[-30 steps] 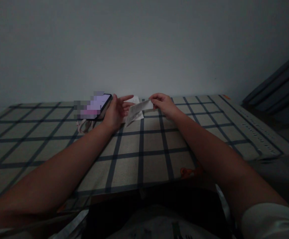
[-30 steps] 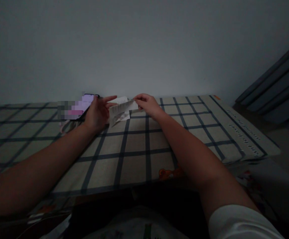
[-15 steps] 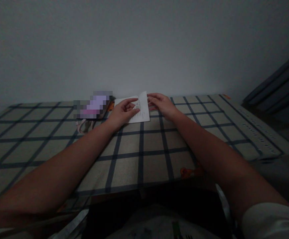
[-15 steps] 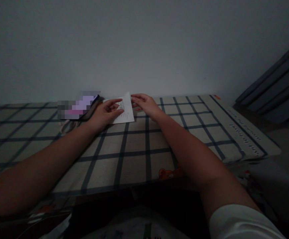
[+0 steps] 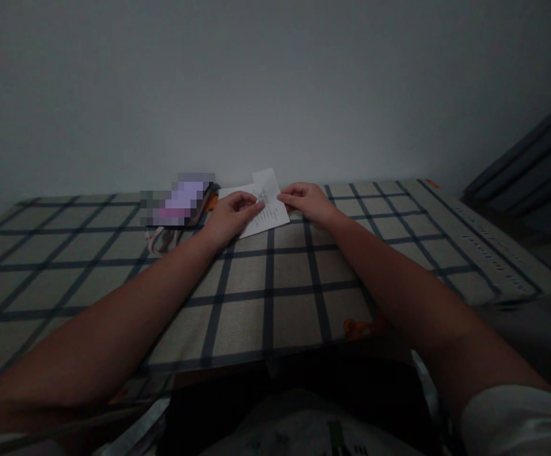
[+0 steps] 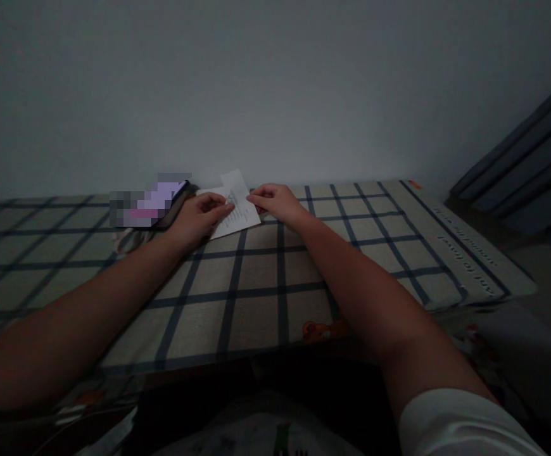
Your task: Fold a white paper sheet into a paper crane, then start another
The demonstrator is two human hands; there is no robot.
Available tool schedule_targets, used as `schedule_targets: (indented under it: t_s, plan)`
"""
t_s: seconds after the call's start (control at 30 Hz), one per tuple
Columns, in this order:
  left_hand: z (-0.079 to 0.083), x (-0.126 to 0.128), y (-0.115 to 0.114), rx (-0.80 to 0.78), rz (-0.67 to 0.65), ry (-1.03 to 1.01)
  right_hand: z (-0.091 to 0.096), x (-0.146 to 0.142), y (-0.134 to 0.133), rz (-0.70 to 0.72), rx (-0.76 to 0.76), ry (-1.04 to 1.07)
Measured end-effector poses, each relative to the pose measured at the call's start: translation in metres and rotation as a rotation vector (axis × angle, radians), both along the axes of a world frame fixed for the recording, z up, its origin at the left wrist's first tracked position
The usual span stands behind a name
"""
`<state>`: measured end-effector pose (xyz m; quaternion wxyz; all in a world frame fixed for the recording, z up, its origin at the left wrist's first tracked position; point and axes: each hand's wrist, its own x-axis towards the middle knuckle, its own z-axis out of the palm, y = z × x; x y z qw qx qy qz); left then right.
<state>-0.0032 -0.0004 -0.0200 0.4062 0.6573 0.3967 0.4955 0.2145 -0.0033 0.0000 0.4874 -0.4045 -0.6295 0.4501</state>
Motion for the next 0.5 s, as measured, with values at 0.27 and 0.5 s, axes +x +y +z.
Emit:
schedule_targets:
  t_s: [0.27,0.5]
  plan:
    - [0.0037,0.0024,0.0014,0.000,0.109,-0.087,-0.0041,0.0011,0.0002,0.108,-0.054,-0.085]
    - [0.0010,0.0020,0.0033,0.015,0.136,-0.046,0.0036,-0.0011,-0.0055,0.024,-0.049,-0.164]
